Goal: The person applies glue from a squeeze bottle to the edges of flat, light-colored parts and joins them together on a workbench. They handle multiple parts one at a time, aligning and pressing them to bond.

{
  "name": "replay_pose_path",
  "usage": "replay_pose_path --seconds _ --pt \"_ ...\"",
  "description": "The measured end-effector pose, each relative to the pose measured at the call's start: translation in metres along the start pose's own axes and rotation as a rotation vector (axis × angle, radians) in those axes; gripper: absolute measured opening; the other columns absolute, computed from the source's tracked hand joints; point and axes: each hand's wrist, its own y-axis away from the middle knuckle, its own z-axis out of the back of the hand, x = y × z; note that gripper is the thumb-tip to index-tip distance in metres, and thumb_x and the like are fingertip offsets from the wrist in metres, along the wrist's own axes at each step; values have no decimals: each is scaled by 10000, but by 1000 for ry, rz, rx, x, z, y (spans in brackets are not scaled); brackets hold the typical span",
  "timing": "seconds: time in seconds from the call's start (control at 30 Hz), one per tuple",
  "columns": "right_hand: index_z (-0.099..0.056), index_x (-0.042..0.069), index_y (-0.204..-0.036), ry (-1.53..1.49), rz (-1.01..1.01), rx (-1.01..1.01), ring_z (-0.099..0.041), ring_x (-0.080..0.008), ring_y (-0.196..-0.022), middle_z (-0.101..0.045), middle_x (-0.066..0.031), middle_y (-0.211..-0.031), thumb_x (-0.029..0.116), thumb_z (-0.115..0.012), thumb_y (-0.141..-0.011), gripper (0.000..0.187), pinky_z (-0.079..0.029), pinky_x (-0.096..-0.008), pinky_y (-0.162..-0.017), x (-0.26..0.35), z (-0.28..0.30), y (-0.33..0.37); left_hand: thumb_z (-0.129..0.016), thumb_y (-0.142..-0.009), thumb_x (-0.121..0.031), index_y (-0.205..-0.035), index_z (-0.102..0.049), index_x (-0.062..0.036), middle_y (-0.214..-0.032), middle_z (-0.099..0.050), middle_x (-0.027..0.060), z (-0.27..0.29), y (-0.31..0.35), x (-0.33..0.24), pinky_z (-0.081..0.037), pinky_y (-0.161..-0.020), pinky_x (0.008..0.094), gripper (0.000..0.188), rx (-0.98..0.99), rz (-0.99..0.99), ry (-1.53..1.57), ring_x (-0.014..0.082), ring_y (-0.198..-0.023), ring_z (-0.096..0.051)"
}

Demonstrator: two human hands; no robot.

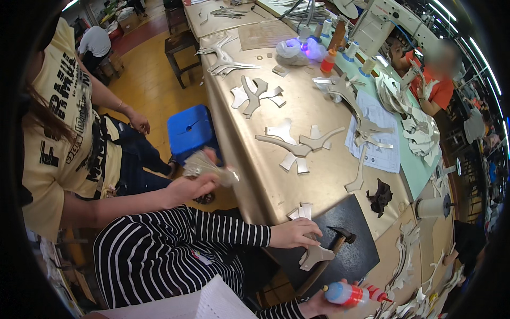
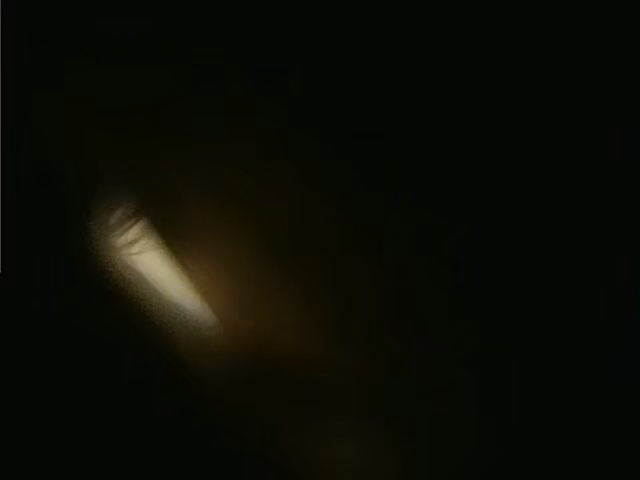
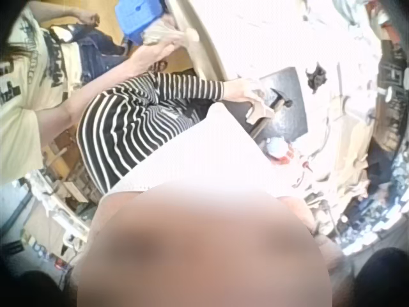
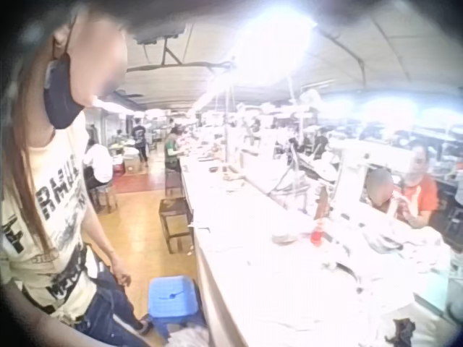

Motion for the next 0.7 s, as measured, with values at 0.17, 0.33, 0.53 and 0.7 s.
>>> replay_pose_path --seconds 0.17,0.33,0.53,0.7 --pt "-413 13 -1318 -444 -337 177 -595 -162 -635 -600 -139 -1154 524 -542 -922 659 -445 -239 -428 -18 15 -12 -686 -789 -103 -1060 -640 -85 -1146 -549 81 2 -2 -1 -436 -964 401 276 -35 11 43 269 -1105 -529" --pt "-451 -29 -1252 -757 -361 162 -331 -95 -401 -626 -180 -967 542 -546 -919 667 -258 -220 -371 -22 14 -12 -681 -796 -92 -933 -631 -50 -999 -566 68 2 -4 -2 -468 -887 374 152 6 34 51 255 -986 -570" --pt "-447 -29 -1250 -839 -388 158 -330 -87 -410 -623 -171 -1004 519 -555 -924 647 -250 -215 -379 -20 9 -8 -652 -820 -79 -1076 -599 -42 -1095 -559 81 -1 -4 -1 -447 -927 389 264 1 32 -2 270 -1055 -546" --pt "-432 -24 -1261 -843 -376 196 -325 -87 -415 -621 -161 -1028 493 -559 -929 626 -254 -216 -379 -23 9 -12 -656 -816 -85 -1092 -583 -46 -1108 -552 82 1 -4 -2 -431 -950 396 289 25 32 24 270 -1081 -534"
